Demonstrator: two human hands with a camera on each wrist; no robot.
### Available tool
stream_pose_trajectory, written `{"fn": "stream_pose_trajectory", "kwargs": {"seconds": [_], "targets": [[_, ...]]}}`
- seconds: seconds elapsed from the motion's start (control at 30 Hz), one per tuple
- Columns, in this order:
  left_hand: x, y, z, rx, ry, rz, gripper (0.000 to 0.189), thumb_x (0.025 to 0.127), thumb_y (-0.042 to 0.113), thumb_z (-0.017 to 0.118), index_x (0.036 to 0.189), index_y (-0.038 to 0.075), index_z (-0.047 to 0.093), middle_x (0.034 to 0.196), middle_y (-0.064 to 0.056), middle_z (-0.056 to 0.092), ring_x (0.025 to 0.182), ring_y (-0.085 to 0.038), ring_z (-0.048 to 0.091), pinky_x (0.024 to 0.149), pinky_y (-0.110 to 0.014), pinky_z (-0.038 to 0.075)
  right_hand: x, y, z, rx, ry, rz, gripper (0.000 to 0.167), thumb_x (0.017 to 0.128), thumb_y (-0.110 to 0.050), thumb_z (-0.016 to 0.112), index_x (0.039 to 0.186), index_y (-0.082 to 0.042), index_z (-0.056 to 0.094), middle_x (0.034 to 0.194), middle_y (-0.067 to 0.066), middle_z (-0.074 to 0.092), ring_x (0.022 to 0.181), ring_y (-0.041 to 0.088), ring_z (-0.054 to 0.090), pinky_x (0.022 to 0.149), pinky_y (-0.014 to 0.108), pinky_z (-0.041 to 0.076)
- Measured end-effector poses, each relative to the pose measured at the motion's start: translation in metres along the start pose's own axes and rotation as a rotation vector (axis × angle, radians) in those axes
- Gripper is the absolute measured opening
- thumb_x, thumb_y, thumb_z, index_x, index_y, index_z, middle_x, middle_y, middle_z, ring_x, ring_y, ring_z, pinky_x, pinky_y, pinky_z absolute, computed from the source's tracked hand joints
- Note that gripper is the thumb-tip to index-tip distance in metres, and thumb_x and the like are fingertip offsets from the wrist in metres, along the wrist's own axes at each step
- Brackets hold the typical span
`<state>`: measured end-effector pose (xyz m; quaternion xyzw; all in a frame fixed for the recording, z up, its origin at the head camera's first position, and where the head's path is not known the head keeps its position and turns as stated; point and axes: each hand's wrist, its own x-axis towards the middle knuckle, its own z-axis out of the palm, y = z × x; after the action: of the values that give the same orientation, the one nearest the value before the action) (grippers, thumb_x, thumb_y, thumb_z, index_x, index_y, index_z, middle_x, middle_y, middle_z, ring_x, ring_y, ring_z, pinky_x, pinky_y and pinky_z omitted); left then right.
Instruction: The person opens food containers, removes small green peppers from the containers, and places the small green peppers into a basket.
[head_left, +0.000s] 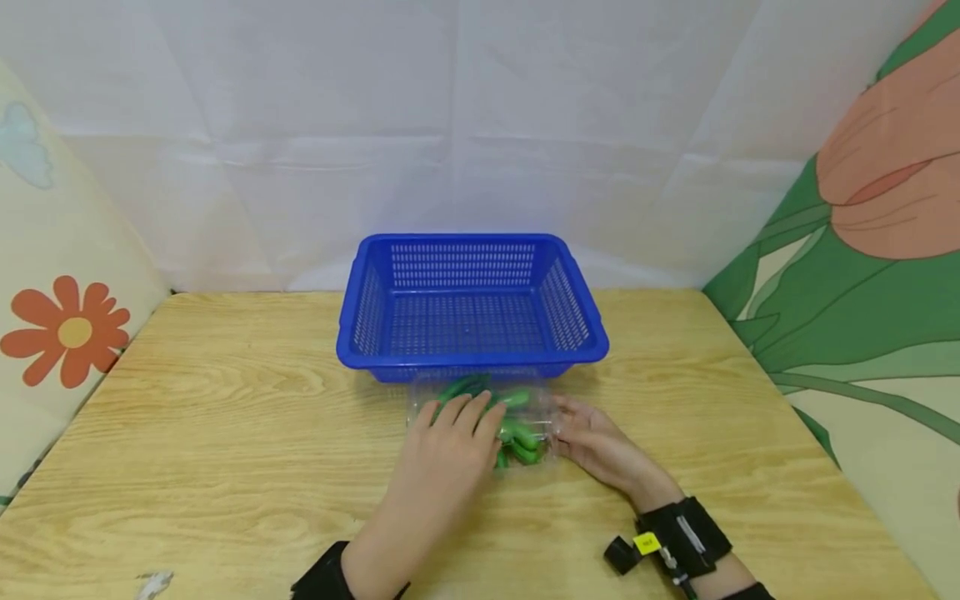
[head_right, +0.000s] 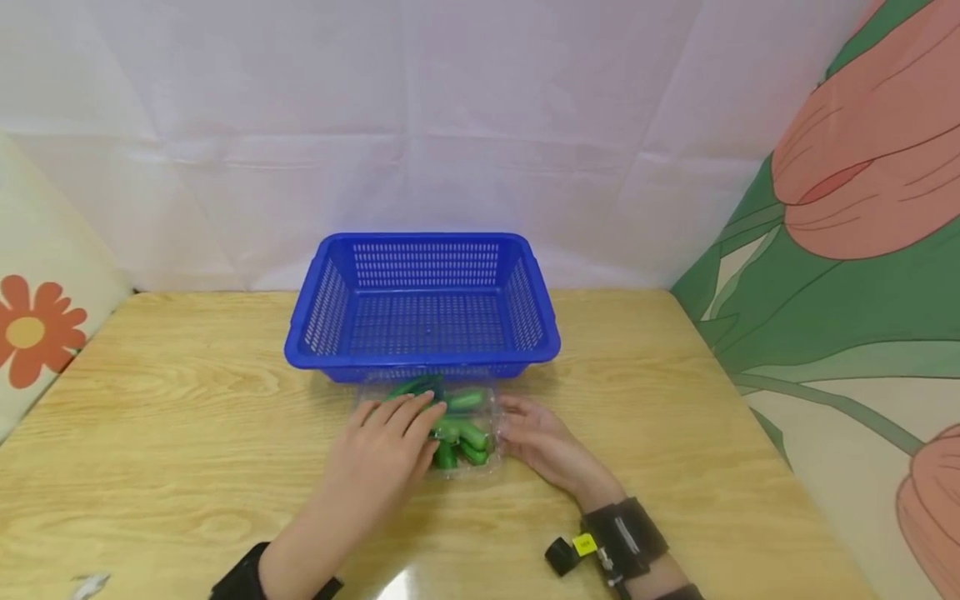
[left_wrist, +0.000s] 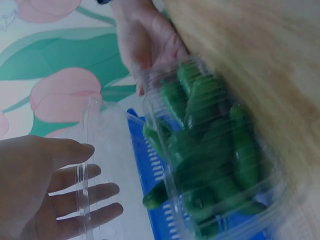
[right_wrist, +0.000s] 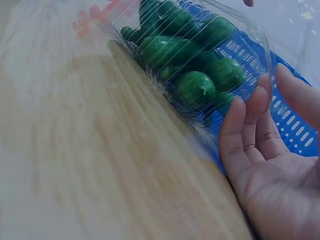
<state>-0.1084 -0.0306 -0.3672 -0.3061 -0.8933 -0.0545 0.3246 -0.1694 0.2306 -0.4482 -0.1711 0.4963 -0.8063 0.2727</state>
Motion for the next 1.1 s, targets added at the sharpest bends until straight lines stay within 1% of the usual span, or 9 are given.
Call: {"fn": "stream_pose_trajectory", "kwargs": {"seconds": [0.17,0.3,0.4,0.53,0.73,0.87,0.93,1.0,1.1], "targets": [[0.0,-0.007,-0.003,-0.044,0.032,0.007,0.035,0.084,0.026,0.079,0.114,0.01,0.071,0.111,-0.007,0.072,0.1,-0.024,0.068,0.082,-0.039,0.057,-0.001,0.001,-0.002,-0.023,-0.01,0.01,0.038,0.099,0.007,0.047,0.134,-0.007,0.045,0.122,0.004,0.065,0.106,0.012,0.063,0.092,0.024,0.053],[0.001,-0.012,-0.007,-0.086,0.056,0.015,0.034,0.083,0.023,0.081,0.113,0.008,0.072,0.108,-0.007,0.073,0.097,-0.024,0.069,0.08,-0.036,0.056,-0.002,0.0,-0.001,-0.052,0.015,0.021,0.046,0.099,0.007,0.046,0.143,0.004,0.031,0.126,0.005,0.064,0.108,0.012,0.063,0.092,0.024,0.053],[0.001,-0.017,-0.01,-0.107,0.043,0.01,0.035,0.082,0.022,0.082,0.113,0.008,0.072,0.109,-0.007,0.073,0.097,-0.023,0.069,0.079,-0.035,0.057,-0.003,-0.002,0.0,-0.069,0.026,0.028,0.049,0.099,0.006,0.047,0.143,0.006,0.025,0.123,0.004,0.065,0.106,0.011,0.063,0.09,0.024,0.053],[0.001,-0.023,-0.012,-0.127,0.027,-0.011,0.033,0.083,0.019,0.081,0.113,0.008,0.072,0.108,-0.006,0.073,0.098,-0.024,0.068,0.08,-0.036,0.057,-0.003,-0.004,0.002,-0.067,0.007,0.024,0.041,0.099,0.007,0.046,0.138,0.0,0.034,0.119,0.003,0.067,0.105,0.011,0.064,0.092,0.025,0.053],[0.0,-0.029,-0.016,-0.157,0.068,-0.028,0.029,0.082,0.013,0.081,0.11,0.009,0.074,0.103,-0.004,0.073,0.094,-0.022,0.069,0.079,-0.035,0.057,-0.003,-0.008,0.005,-0.071,-0.039,0.012,0.037,0.099,0.008,0.043,0.134,-0.005,0.042,0.116,0.0,0.067,0.103,0.009,0.063,0.092,0.025,0.052],[0.0,-0.03,-0.017,-0.152,0.093,-0.02,0.028,0.082,0.014,0.082,0.108,0.011,0.074,0.102,-0.003,0.074,0.092,-0.021,0.069,0.077,-0.033,0.057,-0.003,-0.012,0.008,-0.181,-0.044,0.016,0.035,0.1,0.005,0.044,0.135,-0.001,0.042,0.103,-0.003,0.067,0.093,0.008,0.062,0.088,0.025,0.053],[0.0,-0.031,-0.019,-0.152,0.102,-0.016,0.027,0.083,0.015,0.081,0.109,0.011,0.074,0.101,-0.003,0.074,0.091,-0.021,0.069,0.076,-0.033,0.057,-0.004,-0.015,0.01,-0.269,-0.008,0.04,0.034,0.101,0.0,0.047,0.135,0.003,0.041,0.096,-0.003,0.067,0.088,0.009,0.061,0.086,0.026,0.052],[0.001,-0.031,-0.021,-0.152,0.108,-0.017,0.026,0.084,0.016,0.08,0.109,0.011,0.074,0.101,-0.002,0.074,0.09,-0.02,0.069,0.075,-0.032,0.057,-0.005,-0.019,0.013,-0.348,0.038,0.078,0.039,0.102,-0.006,0.05,0.136,0.005,0.036,0.094,-0.001,0.067,0.088,0.011,0.061,0.089,0.029,0.051],[0.001,-0.031,-0.024,-0.155,0.108,-0.025,0.025,0.085,0.017,0.079,0.11,0.011,0.074,0.101,-0.002,0.074,0.09,-0.02,0.069,0.075,-0.032,0.057,-0.007,-0.024,0.017,-0.418,0.104,0.144,0.047,0.101,-0.012,0.054,0.138,0.008,0.032,0.091,0.0,0.069,0.086,0.013,0.062,0.091,0.032,0.05]]}}
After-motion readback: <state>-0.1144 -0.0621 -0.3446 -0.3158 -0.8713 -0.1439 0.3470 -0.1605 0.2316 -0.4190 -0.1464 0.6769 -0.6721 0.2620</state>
